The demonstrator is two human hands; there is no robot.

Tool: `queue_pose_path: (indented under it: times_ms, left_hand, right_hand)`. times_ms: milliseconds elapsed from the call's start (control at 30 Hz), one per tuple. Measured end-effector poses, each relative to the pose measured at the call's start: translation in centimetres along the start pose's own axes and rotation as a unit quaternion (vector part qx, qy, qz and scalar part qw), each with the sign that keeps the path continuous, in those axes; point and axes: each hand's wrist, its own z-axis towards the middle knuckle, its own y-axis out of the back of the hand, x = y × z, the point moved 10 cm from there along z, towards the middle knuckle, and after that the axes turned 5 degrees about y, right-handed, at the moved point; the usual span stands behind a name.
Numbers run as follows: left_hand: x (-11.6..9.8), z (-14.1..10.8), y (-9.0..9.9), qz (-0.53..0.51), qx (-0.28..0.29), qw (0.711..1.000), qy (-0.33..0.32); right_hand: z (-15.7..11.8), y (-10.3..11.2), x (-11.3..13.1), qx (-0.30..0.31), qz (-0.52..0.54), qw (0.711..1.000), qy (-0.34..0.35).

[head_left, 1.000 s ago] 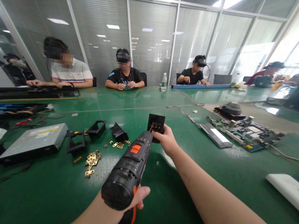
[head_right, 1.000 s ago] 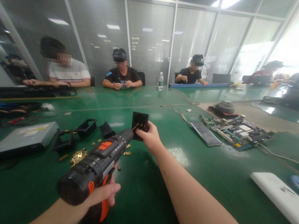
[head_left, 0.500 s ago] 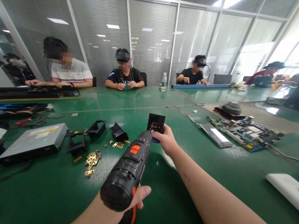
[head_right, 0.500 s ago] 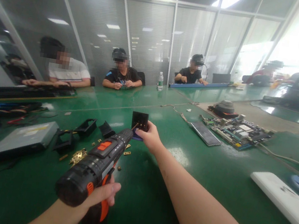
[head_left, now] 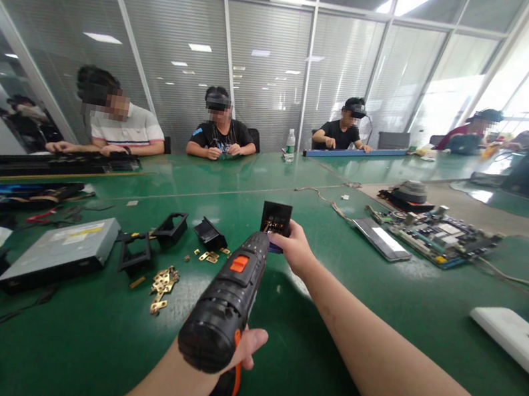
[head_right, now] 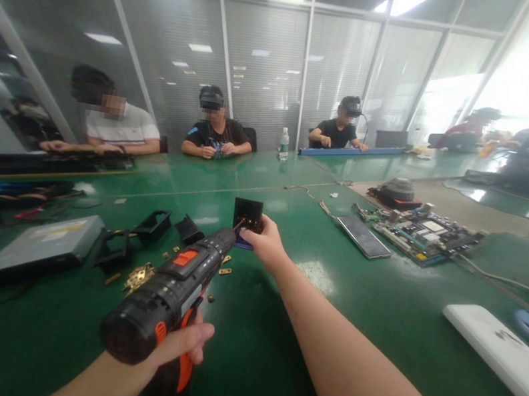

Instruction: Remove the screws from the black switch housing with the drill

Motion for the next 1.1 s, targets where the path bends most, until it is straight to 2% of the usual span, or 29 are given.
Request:
queue_pose_path:
  times_ms: [767, 967, 1100]
  left_hand:
    - [0.4, 0.1, -0.2, -0.011, 0.005, 1.0, 0.001]
    - [1.5, 0.6, 0.0, -0.013, -0.004, 1.0, 0.019]
    - [1.4, 0.4, 0.0, -0.009, -0.006, 1.0, 0.013]
  right_hand:
    - [-0.1, 0.0, 0.0, 0.003, 0.01, 1.0, 0.003]
    - [-0.2, 0.0, -0.2, -0.002, 0.01, 1.0, -0.005]
    - [-0.3, 0.0, -0.2, -0.003, 0.005, 1.0, -0.005]
